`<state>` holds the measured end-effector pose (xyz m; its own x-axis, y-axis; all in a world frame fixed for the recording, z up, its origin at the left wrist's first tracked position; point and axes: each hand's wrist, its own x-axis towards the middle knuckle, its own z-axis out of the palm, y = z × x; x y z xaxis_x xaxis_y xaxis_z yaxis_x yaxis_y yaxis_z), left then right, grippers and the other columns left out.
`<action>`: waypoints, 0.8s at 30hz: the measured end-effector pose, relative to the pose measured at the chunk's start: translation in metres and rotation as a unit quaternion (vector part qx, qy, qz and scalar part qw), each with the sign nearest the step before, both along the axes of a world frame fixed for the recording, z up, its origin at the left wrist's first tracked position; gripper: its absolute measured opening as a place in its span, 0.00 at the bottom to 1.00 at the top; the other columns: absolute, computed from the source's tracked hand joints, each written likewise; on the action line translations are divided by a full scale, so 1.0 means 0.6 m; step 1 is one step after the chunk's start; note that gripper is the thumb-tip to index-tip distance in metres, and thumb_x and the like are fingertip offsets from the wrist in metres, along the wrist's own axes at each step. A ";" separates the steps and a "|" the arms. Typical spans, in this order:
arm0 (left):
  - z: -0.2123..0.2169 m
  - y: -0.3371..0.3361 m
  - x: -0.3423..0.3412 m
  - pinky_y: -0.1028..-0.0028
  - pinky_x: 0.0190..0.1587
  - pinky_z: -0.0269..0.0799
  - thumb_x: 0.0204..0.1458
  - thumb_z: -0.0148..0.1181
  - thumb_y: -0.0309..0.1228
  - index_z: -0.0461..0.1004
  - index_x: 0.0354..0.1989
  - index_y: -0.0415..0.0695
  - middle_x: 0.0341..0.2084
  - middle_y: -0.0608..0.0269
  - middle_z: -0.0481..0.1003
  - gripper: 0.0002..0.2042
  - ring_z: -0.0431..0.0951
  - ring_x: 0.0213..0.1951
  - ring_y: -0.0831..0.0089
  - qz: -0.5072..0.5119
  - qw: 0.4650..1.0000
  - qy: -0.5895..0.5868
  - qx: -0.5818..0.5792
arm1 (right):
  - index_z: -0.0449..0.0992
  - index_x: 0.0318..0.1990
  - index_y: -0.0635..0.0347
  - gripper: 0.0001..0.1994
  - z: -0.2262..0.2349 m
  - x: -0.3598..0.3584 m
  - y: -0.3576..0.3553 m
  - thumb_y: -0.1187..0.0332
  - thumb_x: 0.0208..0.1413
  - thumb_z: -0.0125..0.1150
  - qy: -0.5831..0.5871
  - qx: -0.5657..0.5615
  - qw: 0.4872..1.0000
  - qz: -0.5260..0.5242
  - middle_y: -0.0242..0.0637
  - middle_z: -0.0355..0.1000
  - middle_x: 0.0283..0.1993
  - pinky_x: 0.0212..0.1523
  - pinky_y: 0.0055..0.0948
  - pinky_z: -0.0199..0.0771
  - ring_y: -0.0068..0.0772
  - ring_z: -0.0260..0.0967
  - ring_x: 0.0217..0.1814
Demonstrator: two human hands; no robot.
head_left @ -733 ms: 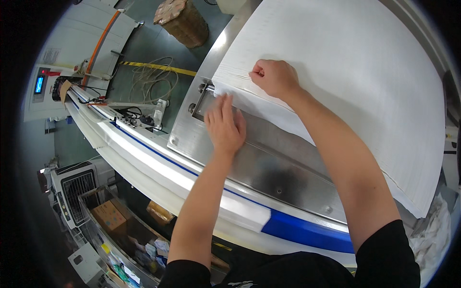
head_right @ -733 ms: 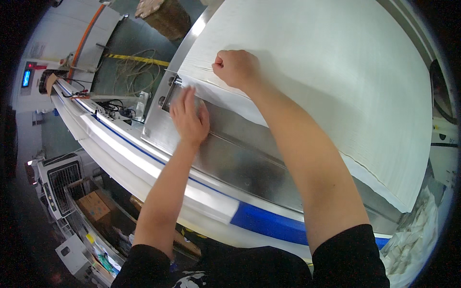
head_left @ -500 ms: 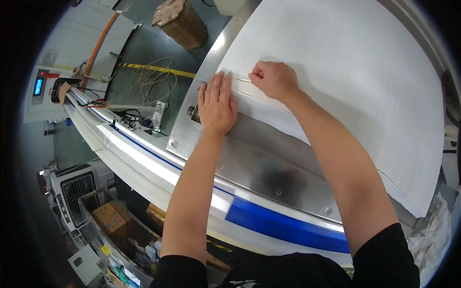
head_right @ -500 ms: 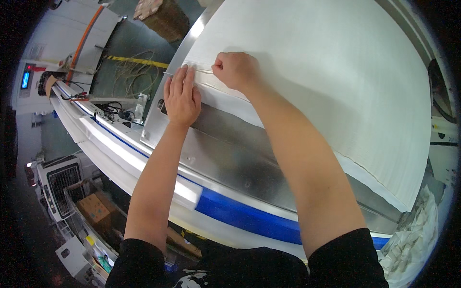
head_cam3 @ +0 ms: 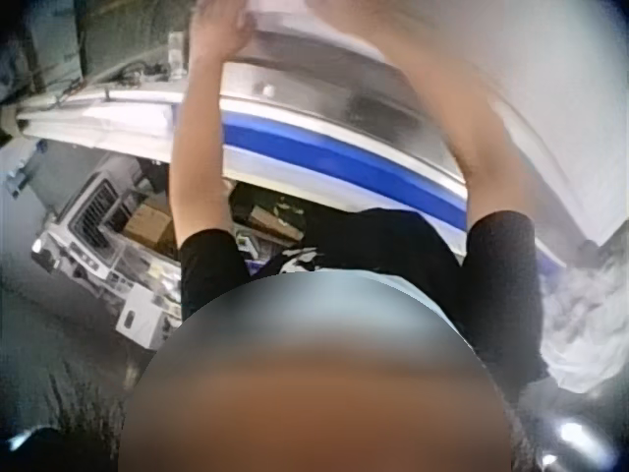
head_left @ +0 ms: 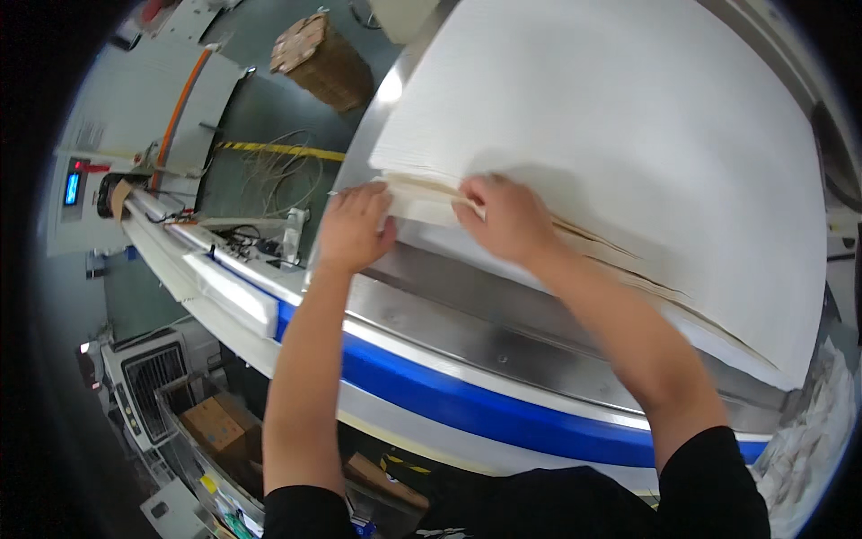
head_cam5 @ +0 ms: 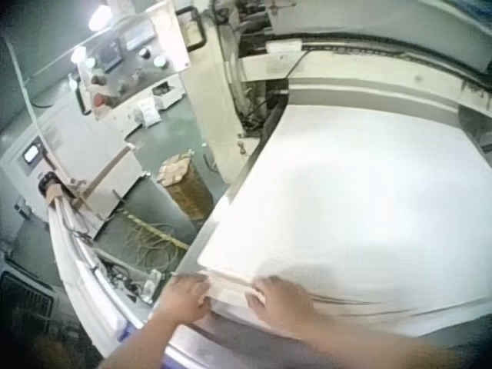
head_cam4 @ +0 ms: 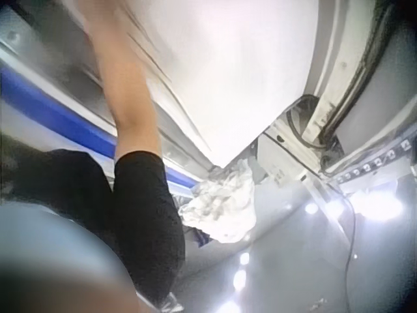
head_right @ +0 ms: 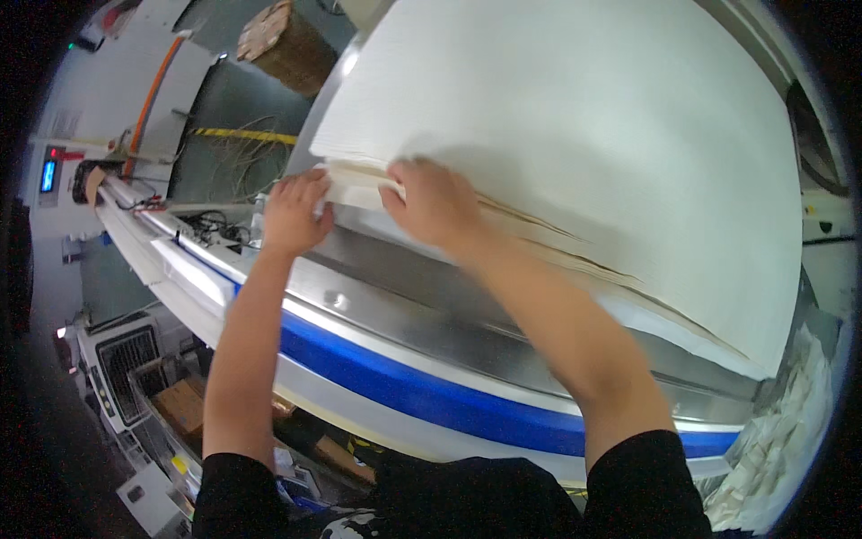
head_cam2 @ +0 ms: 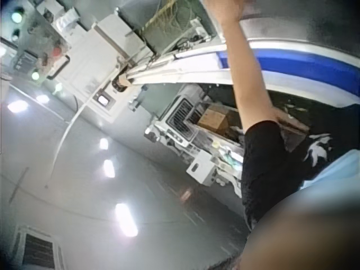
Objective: The person repeatedly folds large white sheets of paper in half using a metal folding machine. They align the paper on the machine's surface, pull a blue handle to fold the sheet, and then remove the folded product. This process is repeated continuously throughout the clip.
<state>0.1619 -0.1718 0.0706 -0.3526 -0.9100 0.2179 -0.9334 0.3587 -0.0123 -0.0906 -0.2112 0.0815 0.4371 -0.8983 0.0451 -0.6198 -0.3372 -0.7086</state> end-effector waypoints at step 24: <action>-0.065 -0.131 -0.013 0.61 0.41 0.73 0.53 0.48 0.21 0.76 0.41 0.41 0.35 0.48 0.76 0.11 0.77 0.39 0.55 0.171 0.912 -0.312 0.205 | 0.75 0.48 0.53 0.23 0.027 -1.307 0.417 0.55 0.64 0.32 0.579 0.225 0.690 -0.372 0.41 0.72 0.51 0.61 0.48 0.55 0.38 0.67 0.56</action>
<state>0.1540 -0.2507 0.0319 0.0283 -0.9496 -0.3120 -0.8486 0.1421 -0.5095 -0.8746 0.0389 0.0978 -0.6430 -0.7031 -0.3035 -0.7415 0.4723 0.4766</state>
